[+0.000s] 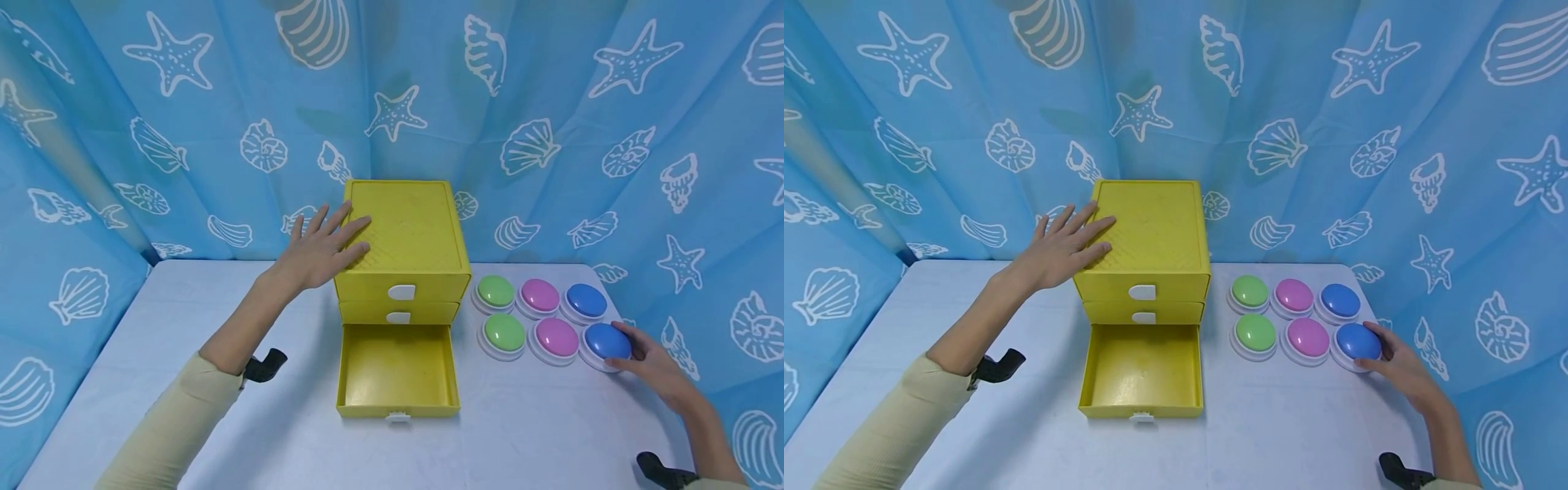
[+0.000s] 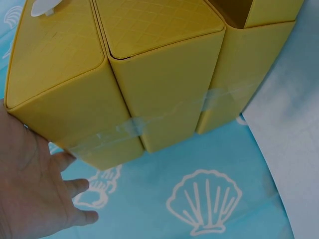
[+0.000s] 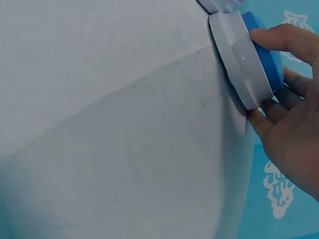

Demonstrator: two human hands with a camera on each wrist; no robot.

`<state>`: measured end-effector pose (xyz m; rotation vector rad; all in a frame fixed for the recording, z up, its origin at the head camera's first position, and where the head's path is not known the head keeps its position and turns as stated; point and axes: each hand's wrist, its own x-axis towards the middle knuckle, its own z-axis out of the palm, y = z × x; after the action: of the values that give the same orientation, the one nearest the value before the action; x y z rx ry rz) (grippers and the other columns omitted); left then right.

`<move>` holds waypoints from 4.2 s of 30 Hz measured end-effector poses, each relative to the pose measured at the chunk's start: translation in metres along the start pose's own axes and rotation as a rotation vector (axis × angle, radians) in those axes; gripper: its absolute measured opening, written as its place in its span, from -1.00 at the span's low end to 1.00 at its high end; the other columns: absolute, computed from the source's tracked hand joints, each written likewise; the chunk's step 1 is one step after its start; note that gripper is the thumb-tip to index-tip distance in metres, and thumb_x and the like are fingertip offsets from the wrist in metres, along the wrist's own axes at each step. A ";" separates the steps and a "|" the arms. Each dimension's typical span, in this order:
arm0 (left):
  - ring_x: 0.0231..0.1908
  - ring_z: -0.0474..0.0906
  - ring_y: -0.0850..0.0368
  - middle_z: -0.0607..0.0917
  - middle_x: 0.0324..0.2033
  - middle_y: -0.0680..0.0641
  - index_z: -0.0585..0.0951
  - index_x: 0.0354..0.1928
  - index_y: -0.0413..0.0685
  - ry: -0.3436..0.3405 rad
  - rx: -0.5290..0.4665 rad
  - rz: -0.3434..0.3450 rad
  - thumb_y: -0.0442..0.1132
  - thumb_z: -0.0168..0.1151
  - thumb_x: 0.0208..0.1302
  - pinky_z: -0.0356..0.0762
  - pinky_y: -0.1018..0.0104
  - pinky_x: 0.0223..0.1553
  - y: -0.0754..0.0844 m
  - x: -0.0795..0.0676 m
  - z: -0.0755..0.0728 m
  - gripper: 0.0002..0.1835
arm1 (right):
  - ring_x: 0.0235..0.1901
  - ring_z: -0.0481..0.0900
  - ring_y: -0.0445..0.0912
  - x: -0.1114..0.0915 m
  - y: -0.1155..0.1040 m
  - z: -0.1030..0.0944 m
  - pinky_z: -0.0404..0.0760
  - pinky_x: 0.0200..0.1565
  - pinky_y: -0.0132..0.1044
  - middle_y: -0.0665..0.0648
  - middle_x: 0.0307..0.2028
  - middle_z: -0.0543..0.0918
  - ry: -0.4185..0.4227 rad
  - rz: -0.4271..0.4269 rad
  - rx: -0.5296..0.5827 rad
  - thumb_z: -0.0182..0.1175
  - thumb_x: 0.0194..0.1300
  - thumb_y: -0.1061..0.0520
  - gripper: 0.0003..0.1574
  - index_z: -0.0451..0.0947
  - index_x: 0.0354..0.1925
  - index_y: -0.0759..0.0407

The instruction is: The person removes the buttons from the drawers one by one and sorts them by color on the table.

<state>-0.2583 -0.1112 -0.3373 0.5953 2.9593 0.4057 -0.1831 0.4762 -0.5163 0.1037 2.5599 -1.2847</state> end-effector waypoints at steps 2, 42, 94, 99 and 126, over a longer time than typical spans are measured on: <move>0.52 -0.40 -0.19 -0.17 0.58 -0.04 0.05 0.60 0.22 0.001 0.001 0.001 0.28 -0.32 0.54 -0.48 -0.32 0.37 0.000 0.000 -0.001 -0.30 | 0.36 -0.22 0.61 0.001 0.000 -0.001 0.04 0.19 0.51 0.62 0.45 -0.34 -0.010 -0.001 0.011 0.30 0.37 0.04 0.20 -0.29 0.55 0.37; 0.52 -0.39 -0.20 -0.17 0.58 -0.03 0.05 0.60 0.24 -0.007 0.000 -0.010 0.29 -0.31 0.54 -0.47 -0.32 0.38 0.001 0.000 -0.001 -0.30 | 0.42 0.25 -0.05 -0.033 -0.061 0.034 0.25 0.09 -0.68 0.28 0.38 0.32 0.304 -0.273 -0.065 0.20 0.46 0.09 -0.25 0.21 0.47 0.29; 0.52 -0.37 -0.20 -0.17 0.58 -0.03 0.05 0.60 0.24 0.007 0.000 0.002 0.29 -0.32 0.54 -0.46 -0.32 0.38 -0.001 0.000 0.000 -0.30 | -0.07 0.70 0.01 -0.087 -0.188 0.213 0.65 -0.07 -0.28 0.21 -0.06 0.71 0.047 -0.562 0.239 0.46 0.18 0.22 -0.59 0.65 0.01 0.21; 0.52 -0.36 -0.20 -0.16 0.58 -0.03 0.06 0.60 0.24 0.010 0.000 0.002 0.29 -0.31 0.55 -0.45 -0.32 0.38 0.000 -0.001 -0.001 -0.31 | -0.11 0.72 0.05 -0.093 -0.188 0.230 0.67 -0.09 -0.19 0.24 -0.09 0.71 -0.028 -0.581 0.271 0.46 0.19 0.17 -0.59 0.65 -0.01 0.28; 0.52 -0.36 -0.20 -0.16 0.58 -0.04 0.06 0.60 0.23 0.010 0.007 -0.004 0.28 -0.30 0.54 -0.45 -0.32 0.38 0.002 -0.001 -0.001 -0.31 | -0.23 0.74 -0.13 -0.096 -0.187 0.273 0.65 -0.19 -0.42 0.10 -0.16 0.77 -0.058 -0.412 0.040 0.45 0.22 0.03 -0.61 0.74 -0.05 0.21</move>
<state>-0.2569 -0.1101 -0.3358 0.5904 2.9715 0.3996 -0.0677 0.1518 -0.5002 -0.4699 2.5903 -1.4495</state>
